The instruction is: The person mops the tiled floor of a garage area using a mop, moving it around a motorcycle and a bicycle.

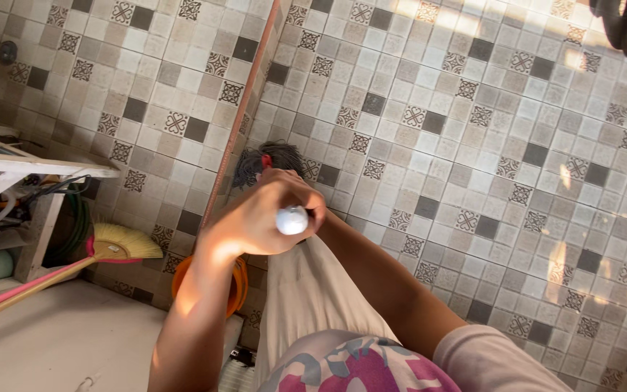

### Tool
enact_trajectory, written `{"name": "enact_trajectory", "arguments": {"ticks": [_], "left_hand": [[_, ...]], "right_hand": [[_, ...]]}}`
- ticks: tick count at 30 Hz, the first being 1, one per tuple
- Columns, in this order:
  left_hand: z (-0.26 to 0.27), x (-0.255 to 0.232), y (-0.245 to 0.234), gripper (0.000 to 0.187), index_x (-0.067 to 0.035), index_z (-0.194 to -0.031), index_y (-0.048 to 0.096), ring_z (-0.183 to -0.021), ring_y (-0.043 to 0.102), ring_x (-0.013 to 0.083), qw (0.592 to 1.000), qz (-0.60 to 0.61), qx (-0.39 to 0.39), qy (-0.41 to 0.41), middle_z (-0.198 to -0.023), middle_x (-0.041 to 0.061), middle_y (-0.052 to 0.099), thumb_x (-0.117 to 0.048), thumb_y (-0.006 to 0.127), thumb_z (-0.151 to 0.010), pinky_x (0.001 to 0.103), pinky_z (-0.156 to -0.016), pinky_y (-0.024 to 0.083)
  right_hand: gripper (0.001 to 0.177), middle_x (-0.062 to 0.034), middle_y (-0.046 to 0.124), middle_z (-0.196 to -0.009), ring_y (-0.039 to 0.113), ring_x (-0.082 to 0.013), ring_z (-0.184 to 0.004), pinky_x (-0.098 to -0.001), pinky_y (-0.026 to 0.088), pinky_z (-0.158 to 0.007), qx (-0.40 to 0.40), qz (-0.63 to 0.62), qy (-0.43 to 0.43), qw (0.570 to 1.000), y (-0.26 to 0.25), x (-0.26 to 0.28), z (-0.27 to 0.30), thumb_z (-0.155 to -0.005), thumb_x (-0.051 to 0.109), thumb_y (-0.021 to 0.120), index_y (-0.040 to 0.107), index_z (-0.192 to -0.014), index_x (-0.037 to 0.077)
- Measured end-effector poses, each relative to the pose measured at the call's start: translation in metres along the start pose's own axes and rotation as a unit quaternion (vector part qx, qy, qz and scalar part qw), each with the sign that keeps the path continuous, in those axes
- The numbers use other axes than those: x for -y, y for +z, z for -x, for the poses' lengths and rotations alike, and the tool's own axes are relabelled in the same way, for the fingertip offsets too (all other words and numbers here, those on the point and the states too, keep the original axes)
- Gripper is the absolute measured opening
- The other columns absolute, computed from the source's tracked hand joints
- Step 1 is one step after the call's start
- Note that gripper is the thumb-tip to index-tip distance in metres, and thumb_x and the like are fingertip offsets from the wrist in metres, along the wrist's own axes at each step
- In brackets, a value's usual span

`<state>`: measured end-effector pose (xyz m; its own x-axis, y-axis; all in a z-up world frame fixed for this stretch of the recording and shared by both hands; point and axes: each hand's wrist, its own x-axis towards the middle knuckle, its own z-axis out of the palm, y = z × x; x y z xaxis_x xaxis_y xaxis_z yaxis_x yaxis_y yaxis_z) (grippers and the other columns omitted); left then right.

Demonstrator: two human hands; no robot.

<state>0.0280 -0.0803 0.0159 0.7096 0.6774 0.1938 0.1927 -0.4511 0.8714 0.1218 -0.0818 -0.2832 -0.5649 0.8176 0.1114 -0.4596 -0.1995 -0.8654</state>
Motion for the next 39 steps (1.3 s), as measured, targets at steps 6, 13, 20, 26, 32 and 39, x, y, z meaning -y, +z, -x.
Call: {"name": "enact_trajectory", "arguments": {"ticks": [6, 13, 20, 26, 32, 39], "left_hand": [[-0.013, -0.032, 0.032, 0.005, -0.005, -0.077, 0.063, -0.071, 0.069, 0.0228, 0.989, 0.128, 0.038, 0.066, -0.074, 0.005, 0.069, -0.001, 0.062, -0.076, 0.035, -0.072, 0.054], [-0.004, -0.004, 0.147, 0.004, -0.003, -0.080, 0.064, -0.072, 0.065, 0.0180, 0.970, 0.241, 0.014, 0.034, -0.075, 0.005, 0.067, 0.000, 0.063, -0.078, 0.033, -0.069, 0.052], [0.038, 0.032, 0.254, 0.008, -0.003, -0.091, 0.069, -0.076, 0.061, 0.0118, 0.939, 0.283, -0.023, -0.197, -0.085, 0.003, 0.070, -0.001, 0.063, -0.088, 0.029, -0.069, 0.051], [0.081, 0.013, 0.198, 0.007, -0.002, -0.088, 0.069, -0.076, 0.065, 0.0123, 0.967, 0.185, -0.116, -0.132, -0.079, 0.004, 0.070, 0.002, 0.064, -0.085, 0.028, -0.070, 0.051], [0.141, -0.081, 0.113, 0.012, -0.001, -0.088, 0.065, -0.066, 0.054, 0.0128, 0.927, 0.200, -0.260, -0.180, -0.075, 0.005, 0.061, 0.004, 0.056, -0.083, 0.029, -0.060, 0.044], [0.174, -0.104, 0.115, 0.009, -0.003, -0.082, 0.060, -0.072, 0.060, 0.0210, 0.947, -0.072, -0.282, -0.133, -0.073, 0.007, 0.063, 0.004, 0.064, -0.079, 0.033, -0.067, 0.047]], "right_hand": [[0.009, -0.0168, 0.068, -0.075, 0.071, -0.0342, -0.072, -0.0404, 0.053, -0.064, -0.081, 0.214, 0.014, 0.973, -0.003, 0.069, 0.081, -0.076, 0.008, 0.071, 0.066, -0.082, 0.004], [0.008, -0.0173, 0.068, -0.075, 0.071, -0.0345, -0.072, -0.0410, 0.053, -0.064, -0.204, 0.444, 0.088, 0.868, -0.065, 0.101, 0.225, -0.077, 0.008, 0.070, 0.067, -0.082, 0.003], [0.013, -0.0197, 0.067, -0.074, 0.068, -0.0404, -0.075, -0.0450, 0.051, -0.064, -0.181, 0.586, 0.174, 0.771, -0.141, 0.053, 0.329, -0.089, 0.012, 0.071, 0.068, -0.079, 0.006], [0.017, -0.0189, 0.069, -0.078, 0.071, -0.0376, -0.076, -0.0429, 0.054, -0.067, -0.163, 0.537, 0.103, 0.821, -0.081, 0.038, 0.276, -0.070, 0.006, 0.066, 0.071, -0.086, 0.007], [0.021, -0.0179, 0.073, -0.085, 0.074, -0.0345, -0.084, -0.0402, 0.056, -0.073, -0.055, 0.434, 0.010, 0.899, 0.052, 0.023, 0.160, -0.076, 0.014, 0.074, 0.073, -0.094, 0.004], [0.026, -0.0023, 0.048, -0.074, 0.048, -0.0128, -0.063, -0.0315, 0.039, -0.060, 0.106, 0.283, -0.041, 0.952, 0.123, -0.030, 0.082, -0.096, 0.013, 0.069, 0.048, -0.081, 0.006]]}}
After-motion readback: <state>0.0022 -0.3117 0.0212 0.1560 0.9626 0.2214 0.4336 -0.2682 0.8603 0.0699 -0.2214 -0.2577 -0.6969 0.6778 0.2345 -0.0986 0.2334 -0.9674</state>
